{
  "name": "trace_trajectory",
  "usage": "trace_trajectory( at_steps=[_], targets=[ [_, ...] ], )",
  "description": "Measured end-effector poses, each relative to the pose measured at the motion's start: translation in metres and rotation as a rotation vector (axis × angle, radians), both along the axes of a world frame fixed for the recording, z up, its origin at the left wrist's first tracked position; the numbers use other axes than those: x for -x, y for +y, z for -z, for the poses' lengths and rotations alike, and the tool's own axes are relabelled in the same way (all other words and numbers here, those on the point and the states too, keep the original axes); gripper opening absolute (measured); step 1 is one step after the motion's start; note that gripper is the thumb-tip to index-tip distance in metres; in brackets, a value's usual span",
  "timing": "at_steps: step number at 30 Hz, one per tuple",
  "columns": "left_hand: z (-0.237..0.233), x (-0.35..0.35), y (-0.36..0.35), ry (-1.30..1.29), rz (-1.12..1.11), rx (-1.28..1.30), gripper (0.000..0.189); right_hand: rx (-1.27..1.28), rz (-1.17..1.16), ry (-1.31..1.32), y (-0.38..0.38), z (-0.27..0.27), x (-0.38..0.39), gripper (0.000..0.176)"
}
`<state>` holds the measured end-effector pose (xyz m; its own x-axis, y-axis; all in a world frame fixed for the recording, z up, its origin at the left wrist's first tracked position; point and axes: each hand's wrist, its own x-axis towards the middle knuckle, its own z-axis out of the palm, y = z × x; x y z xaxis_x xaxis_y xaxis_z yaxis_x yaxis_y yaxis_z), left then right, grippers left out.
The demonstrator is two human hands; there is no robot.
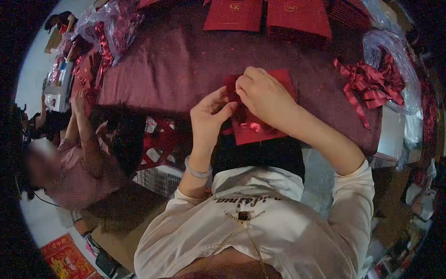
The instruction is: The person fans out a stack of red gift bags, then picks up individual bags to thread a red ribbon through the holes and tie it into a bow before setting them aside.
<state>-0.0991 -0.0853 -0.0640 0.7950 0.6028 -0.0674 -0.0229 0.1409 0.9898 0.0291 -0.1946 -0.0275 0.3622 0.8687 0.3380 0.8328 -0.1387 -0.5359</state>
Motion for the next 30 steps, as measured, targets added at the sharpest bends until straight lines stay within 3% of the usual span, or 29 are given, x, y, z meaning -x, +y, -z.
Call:
trace_trajectory(
  at_steps=[5, 14, 18, 21, 23, 24, 27, 30],
  targets=[
    [-0.014, 0.001, 0.0, 0.022, -0.006, 0.147, 0.037, 0.103, -0.005, 0.302, 0.0, -0.003, -0.009, 0.012],
    [-0.014, 0.001, 0.001, 0.057, 0.009, 0.119, 0.037, 0.071, -0.123, 0.268, 0.001, 0.004, -0.023, 0.013],
    [-0.01, 0.001, 0.001, 0.073, 0.01, 0.09, 0.038, 0.076, -0.026, 0.325, 0.004, 0.004, -0.016, 0.015],
    [-0.007, 0.001, 0.002, 0.06, 0.009, 0.083, 0.039, 0.066, -0.044, 0.245, 0.007, 0.007, -0.011, 0.013],
    [-0.01, 0.001, 0.001, 0.07, -0.008, 0.074, 0.041, -0.083, -0.031, -0.083, 0.009, 0.011, -0.003, 0.01],
    [-0.009, 0.002, 0.001, 0.072, -0.008, 0.075, 0.041, 0.046, -0.054, -0.288, 0.009, 0.012, -0.002, 0.011],
    [-0.008, 0.001, 0.001, 0.105, -0.015, -0.011, 0.042, -0.01, -0.071, -0.274, 0.006, 0.003, 0.007, 0.013],
    [-0.008, 0.0, 0.002, 0.033, -0.039, 0.085, 0.041, -0.072, -0.111, -0.212, 0.002, 0.007, 0.004, 0.014]
  ],
)
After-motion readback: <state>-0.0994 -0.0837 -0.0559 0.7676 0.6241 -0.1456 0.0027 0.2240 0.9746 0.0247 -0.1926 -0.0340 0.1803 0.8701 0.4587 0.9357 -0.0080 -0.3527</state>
